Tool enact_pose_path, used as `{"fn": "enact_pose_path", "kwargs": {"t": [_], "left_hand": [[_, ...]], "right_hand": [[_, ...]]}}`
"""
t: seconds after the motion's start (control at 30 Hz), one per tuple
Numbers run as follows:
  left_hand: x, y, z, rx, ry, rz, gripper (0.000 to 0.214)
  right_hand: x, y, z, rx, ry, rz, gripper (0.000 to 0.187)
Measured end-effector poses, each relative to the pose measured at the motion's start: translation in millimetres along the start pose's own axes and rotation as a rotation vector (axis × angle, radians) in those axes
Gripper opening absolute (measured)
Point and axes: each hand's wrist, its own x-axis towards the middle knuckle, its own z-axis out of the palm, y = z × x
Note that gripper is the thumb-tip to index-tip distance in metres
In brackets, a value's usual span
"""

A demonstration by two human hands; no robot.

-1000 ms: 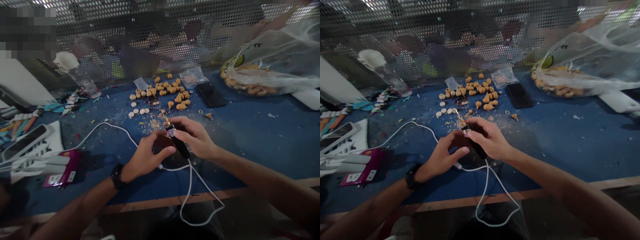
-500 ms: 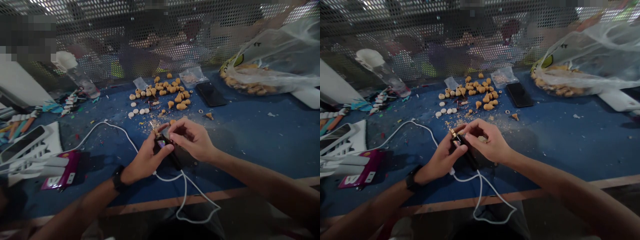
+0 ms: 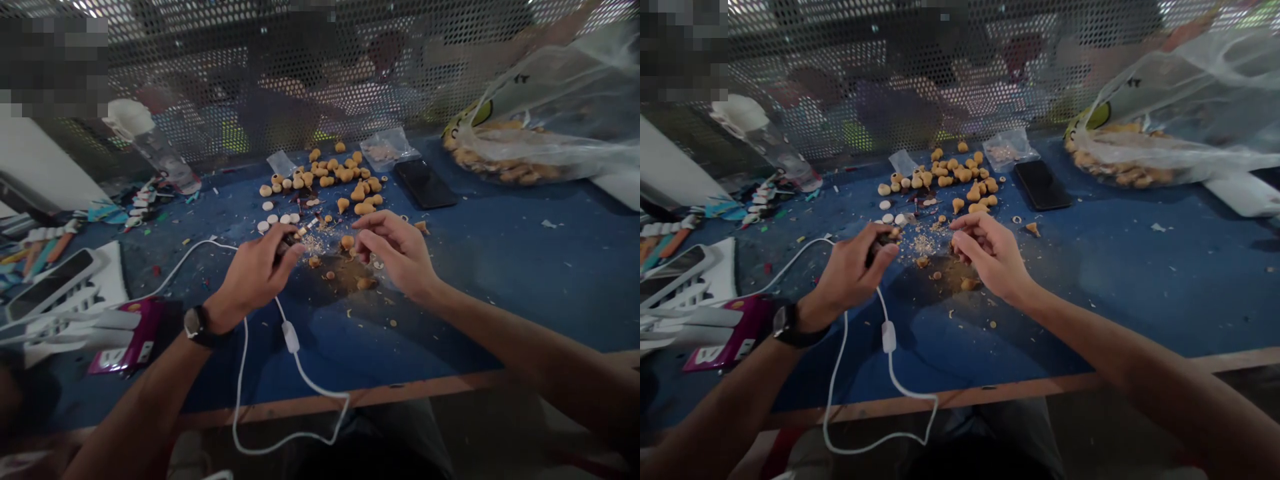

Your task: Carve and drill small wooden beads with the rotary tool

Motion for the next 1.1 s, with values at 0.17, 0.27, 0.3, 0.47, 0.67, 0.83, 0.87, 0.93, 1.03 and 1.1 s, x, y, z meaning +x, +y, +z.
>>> {"fn": "enact_pose_path", "kwargs": {"t": [0.17, 0.27, 0.3, 0.47, 0.67, 0.83, 0.87, 0.93, 1.03, 1.1], "left_hand": [[-9.9, 10.2, 16.1, 0.532, -0.160, 0.262, 0.027], [-13.9, 16.9, 25.2, 0.588, -0.141, 0.384, 0.018], [-14.7, 17.8, 27.4, 0.595, -0.116, 0.402, 0.017], [-16.8, 17.3, 33.8, 0.619, 0.028, 0.484, 0.017], [-17.9, 15.9, 35.8, 0.523, 0.051, 0.496, 0.015], [-19.7, 12.2, 38.0, 0.453, 0.019, 0.514, 0.016], [-20.0, 11.7, 38.5, 0.457, 0.017, 0.525, 0.015], [-20.3, 11.3, 39.0, 0.481, 0.025, 0.557, 0.015], [-20.2, 11.8, 38.5, 0.530, 0.048, 0.604, 0.014], [-20.2, 12.3, 37.7, 0.560, 0.058, 0.629, 0.015]], "right_hand": [[-3.0, -5.7, 2.2, -0.234, -0.176, -0.101, 0.029], [-5.2, -9.0, 4.4, -0.394, -0.219, -0.203, 0.016], [-5.9, -9.2, 4.6, -0.449, -0.227, -0.232, 0.014], [-7.9, -5.0, 3.3, -0.649, -0.293, -0.360, 0.017], [-9.6, -2.8, 3.5, -0.734, -0.344, -0.438, 0.020], [-8.4, -1.1, 2.9, -0.808, -0.402, -0.521, 0.023], [-8.0, -0.8, 2.8, -0.822, -0.413, -0.534, 0.023], [-7.5, -0.3, 2.9, -0.842, -0.434, -0.547, 0.023], [-7.9, -0.5, 3.9, -0.843, -0.447, -0.578, 0.025], [-8.8, -0.7, 5.0, -0.831, -0.437, -0.606, 0.023]]}}
